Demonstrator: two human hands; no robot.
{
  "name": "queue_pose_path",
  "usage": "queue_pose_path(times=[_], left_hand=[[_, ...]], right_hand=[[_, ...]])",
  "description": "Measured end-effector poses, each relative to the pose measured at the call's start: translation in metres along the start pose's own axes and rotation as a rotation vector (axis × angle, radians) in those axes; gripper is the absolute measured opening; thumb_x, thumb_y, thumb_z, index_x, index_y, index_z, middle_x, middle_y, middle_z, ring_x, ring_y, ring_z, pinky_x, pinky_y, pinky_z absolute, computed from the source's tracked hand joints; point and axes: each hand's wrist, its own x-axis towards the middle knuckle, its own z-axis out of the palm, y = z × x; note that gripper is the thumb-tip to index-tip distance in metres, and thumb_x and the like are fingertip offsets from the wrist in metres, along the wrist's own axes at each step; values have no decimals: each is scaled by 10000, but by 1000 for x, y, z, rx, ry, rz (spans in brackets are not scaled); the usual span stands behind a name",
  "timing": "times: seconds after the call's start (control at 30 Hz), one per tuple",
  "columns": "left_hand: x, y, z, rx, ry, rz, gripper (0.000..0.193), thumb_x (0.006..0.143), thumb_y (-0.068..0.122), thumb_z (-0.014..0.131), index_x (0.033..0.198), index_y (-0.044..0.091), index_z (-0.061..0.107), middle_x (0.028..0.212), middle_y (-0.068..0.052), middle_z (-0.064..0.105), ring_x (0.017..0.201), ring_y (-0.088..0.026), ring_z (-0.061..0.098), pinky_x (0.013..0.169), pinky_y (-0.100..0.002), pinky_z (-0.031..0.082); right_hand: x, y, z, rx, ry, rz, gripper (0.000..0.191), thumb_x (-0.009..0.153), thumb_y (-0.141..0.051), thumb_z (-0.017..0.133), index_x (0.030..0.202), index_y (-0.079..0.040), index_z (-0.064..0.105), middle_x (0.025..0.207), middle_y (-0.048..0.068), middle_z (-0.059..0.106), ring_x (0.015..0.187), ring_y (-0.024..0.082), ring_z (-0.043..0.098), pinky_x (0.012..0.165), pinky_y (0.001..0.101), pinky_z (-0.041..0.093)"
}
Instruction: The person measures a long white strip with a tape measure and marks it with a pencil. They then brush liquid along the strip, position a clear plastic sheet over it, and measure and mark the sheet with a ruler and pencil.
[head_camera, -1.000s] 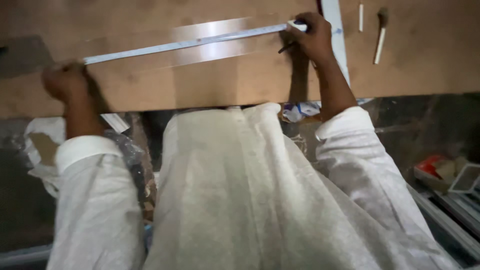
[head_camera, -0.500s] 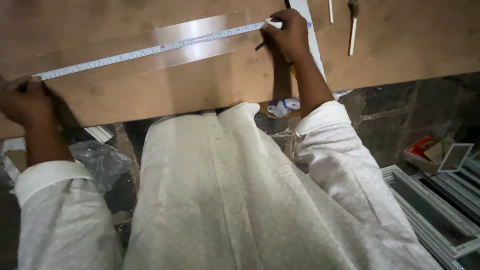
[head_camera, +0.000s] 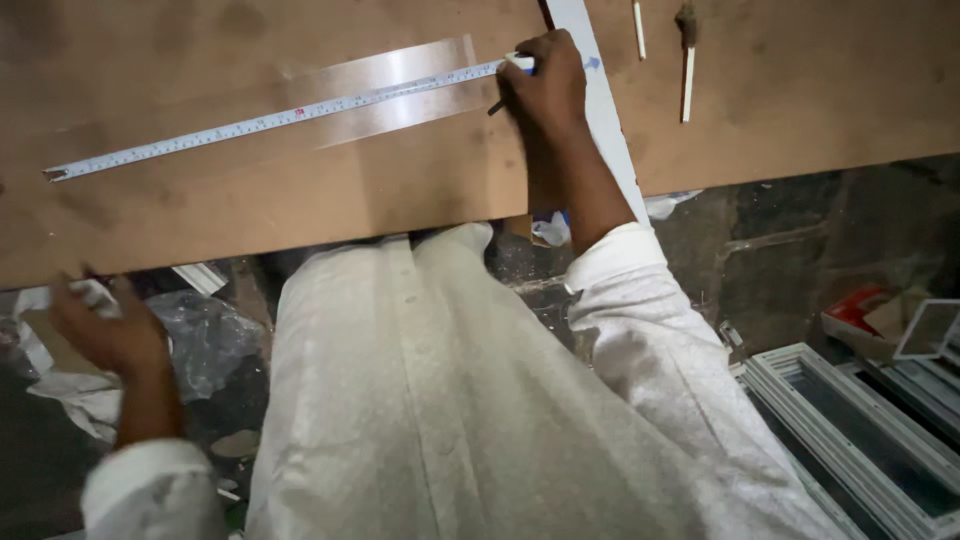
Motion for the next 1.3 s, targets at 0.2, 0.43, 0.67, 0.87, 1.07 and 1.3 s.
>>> queue_pose_path(times=[0.2, 0.43, 0.67, 0.87, 1.07, 1.3], left_hand=[[-135, -48, -15, 212, -356, 41, 459, 927, 291, 747, 1253, -14, 636, 1141, -252, 654, 1006, -409, 644, 859, -514, 526], [-218, -50, -21, 422, -734, -133, 413, 887, 345, 698, 1140, 18, 717, 1065, -263, 698, 946, -453, 656, 805, -542, 528], [-218, -47, -31, 416, -722, -165, 379, 911, 301, 657, 1174, 35, 717, 1084, -257, 702, 957, -458, 659, 817, -547, 528], [-204, -56, -30, 430, -718, -125, 360, 931, 263, 622, 1203, 49, 718, 1100, -251, 705, 967, -462, 662, 828, -550, 529], [-166, -23, -32, 450, -670, 4, 351, 951, 226, 586, 1232, 64, 719, 1116, -245, 708, 977, -467, 664, 838, -554, 529], [-66, 156, -12, -59, -497, 463, 392, 1014, 140, 559, 1388, 63, 645, 1297, -247, 666, 1100, -463, 624, 899, -518, 509]], right_hand=[[2, 9, 7, -30, -7, 16, 323, 802, -276, 866, 985, -28, 769, 1044, 155, 653, 862, 303, 695, 763, 395, 572], [-1, 24, 12, -53, 50, -104, 284, 821, -255, 864, 973, -30, 779, 1004, 161, 663, 889, 332, 674, 753, 420, 557], [1, 27, 14, -5, 13, -45, 290, 812, -248, 868, 975, -29, 769, 1024, 159, 657, 890, 329, 676, 757, 417, 562], [-2, 23, 16, -15, 63, -50, 276, 804, -246, 876, 945, -33, 770, 1008, 156, 650, 872, 334, 670, 745, 425, 554], [-2, 19, 15, -43, 87, -61, 301, 794, -257, 890, 951, -37, 759, 1011, 165, 642, 897, 348, 656, 761, 449, 533], [-10, 5, 4, -101, 108, -61, 315, 796, -303, 874, 967, -73, 744, 995, 113, 663, 973, 353, 599, 823, 468, 498]])
